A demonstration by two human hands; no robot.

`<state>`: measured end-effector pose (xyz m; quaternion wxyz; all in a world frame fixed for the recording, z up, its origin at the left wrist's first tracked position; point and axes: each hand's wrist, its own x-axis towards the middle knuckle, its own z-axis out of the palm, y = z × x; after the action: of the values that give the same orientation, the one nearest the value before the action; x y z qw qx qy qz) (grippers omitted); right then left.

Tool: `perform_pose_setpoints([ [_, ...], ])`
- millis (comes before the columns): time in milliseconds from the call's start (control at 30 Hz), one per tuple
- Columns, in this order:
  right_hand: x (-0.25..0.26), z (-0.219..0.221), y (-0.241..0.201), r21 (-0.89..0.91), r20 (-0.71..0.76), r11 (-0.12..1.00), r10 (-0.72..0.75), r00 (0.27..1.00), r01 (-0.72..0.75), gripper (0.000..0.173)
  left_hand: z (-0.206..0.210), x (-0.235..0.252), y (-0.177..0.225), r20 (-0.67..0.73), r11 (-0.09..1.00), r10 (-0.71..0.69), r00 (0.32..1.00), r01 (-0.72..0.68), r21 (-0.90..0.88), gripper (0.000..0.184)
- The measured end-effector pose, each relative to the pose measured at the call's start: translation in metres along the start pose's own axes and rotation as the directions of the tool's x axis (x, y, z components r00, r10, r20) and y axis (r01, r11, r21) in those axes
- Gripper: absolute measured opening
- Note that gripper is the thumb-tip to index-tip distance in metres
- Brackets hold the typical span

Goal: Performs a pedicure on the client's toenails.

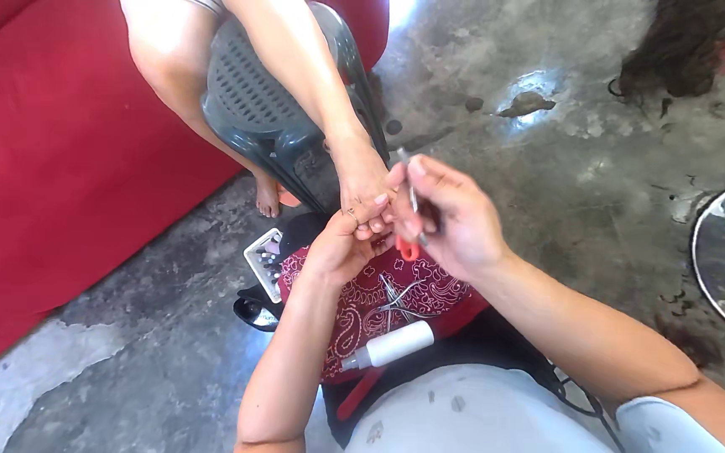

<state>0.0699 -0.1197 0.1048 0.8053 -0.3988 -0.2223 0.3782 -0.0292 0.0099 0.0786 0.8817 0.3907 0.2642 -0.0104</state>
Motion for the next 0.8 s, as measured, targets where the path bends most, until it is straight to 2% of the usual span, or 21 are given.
perform_pose_setpoints([
  [100, 0.007, -0.005, -0.012, 0.066, -0.107, 0.969, -0.232, 0.967, 0.239, 0.032, 0.005, -0.001, -0.004, -0.028, 1.000, 0.021, 0.999, -0.021, -0.003, 0.016],
  [167, 0.006, -0.003, -0.006, 0.100, -0.073, 0.944, -0.309, 0.948, 0.315, 0.025, 0.012, -0.001, -0.006, -0.062, 0.998, 0.051, 0.997, -0.053, -0.037, 0.018],
  [200, -0.002, -0.001, 0.004, 0.089, -0.033, 0.960, -0.264, 0.964, 0.266, 0.024, 0.014, -0.001, -0.007, -0.063, 0.996, 0.070, 0.996, -0.074, -0.055, 0.021],
  [267, -0.029, 0.001, 0.028, 0.050, 0.005, 0.998, -0.031, 0.999, 0.031, 0.029, 0.015, -0.001, -0.011, -0.060, 0.991, 0.108, 0.992, -0.112, -0.071, 0.022],
  [333, -0.051, -0.002, 0.048, 0.094, 0.014, 0.983, 0.155, 0.988, -0.156, 0.033, 0.011, 0.001, -0.011, 0.002, 0.989, 0.122, 0.993, -0.121, -0.082, 0.019],
  [367, -0.059, -0.003, 0.053, 0.128, 0.001, 0.971, 0.205, 0.979, -0.203, 0.035, 0.009, 0.001, -0.011, 0.028, 0.987, 0.128, 0.991, -0.124, -0.099, 0.019],
  [500, -0.067, -0.005, 0.058, 0.258, -0.098, 0.943, 0.244, 0.965, -0.212, 0.034, 0.010, 0.001, -0.012, 0.024, 0.989, 0.103, 0.994, -0.099, -0.111, 0.020],
  [567, -0.066, -0.005, 0.059, 0.297, -0.100, 0.935, 0.233, 0.967, -0.195, 0.033, 0.010, 0.002, -0.012, 0.028, 0.987, 0.092, 0.995, -0.088, -0.133, 0.018],
  [800, -0.061, -0.005, 0.056, 0.294, -0.091, 0.938, 0.218, 0.972, -0.183, 0.031, 0.009, 0.002, -0.015, 0.069, 0.979, 0.120, 0.990, -0.107, -0.173, 0.019],
])
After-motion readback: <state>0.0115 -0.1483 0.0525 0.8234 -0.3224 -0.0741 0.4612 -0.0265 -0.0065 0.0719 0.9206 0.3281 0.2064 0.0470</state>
